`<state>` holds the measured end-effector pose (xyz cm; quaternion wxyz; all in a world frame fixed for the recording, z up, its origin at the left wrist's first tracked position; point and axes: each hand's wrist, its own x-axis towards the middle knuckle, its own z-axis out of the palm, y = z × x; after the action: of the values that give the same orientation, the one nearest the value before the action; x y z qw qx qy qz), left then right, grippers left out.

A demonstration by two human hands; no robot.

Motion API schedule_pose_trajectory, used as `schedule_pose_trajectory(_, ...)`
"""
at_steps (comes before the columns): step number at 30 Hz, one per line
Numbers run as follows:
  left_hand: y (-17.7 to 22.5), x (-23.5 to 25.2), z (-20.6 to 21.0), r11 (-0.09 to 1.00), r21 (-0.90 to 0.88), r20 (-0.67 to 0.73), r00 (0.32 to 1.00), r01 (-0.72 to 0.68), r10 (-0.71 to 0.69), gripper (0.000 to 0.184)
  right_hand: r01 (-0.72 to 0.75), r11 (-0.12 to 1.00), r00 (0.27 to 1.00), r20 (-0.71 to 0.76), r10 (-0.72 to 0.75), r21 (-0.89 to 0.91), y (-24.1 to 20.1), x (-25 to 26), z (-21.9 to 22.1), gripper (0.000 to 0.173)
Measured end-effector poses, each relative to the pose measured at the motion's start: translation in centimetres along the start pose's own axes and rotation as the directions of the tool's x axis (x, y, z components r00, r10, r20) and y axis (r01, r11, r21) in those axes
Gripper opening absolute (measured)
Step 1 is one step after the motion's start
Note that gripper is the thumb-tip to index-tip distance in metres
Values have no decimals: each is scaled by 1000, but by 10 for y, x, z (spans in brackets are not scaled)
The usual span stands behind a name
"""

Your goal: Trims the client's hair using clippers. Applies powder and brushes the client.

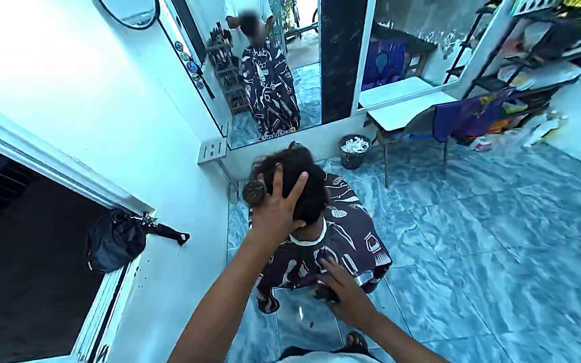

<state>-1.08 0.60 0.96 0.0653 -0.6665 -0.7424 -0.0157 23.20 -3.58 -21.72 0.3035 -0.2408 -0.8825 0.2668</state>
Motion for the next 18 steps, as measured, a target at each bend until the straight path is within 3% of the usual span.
schedule_pose_trajectory(2,-2,13,-7,1000,-12,24,1000,-11,11,116,137,984,989,-42,-142,-113,1,42,-2,54)
schedule_pose_trajectory(5,-5,25,-7,998,-32,47,997,-56,57,118,130,977,992,25,-127,-169,-6,73,0,54)
schedule_pose_trajectory(10,-5,53,-17,997,-17,146,986,-82,83,122,15,948,999,-41,-29,-317,-4,78,27,40)
schedule_pose_trajectory(14,-3,65,-20,993,-10,172,978,-119,119,125,-94,907,994,-86,64,-410,-17,65,36,41)
schedule_pose_trajectory(18,3,65,-18,988,-15,176,972,-155,155,124,-90,889,995,-80,60,-448,-14,54,41,44)
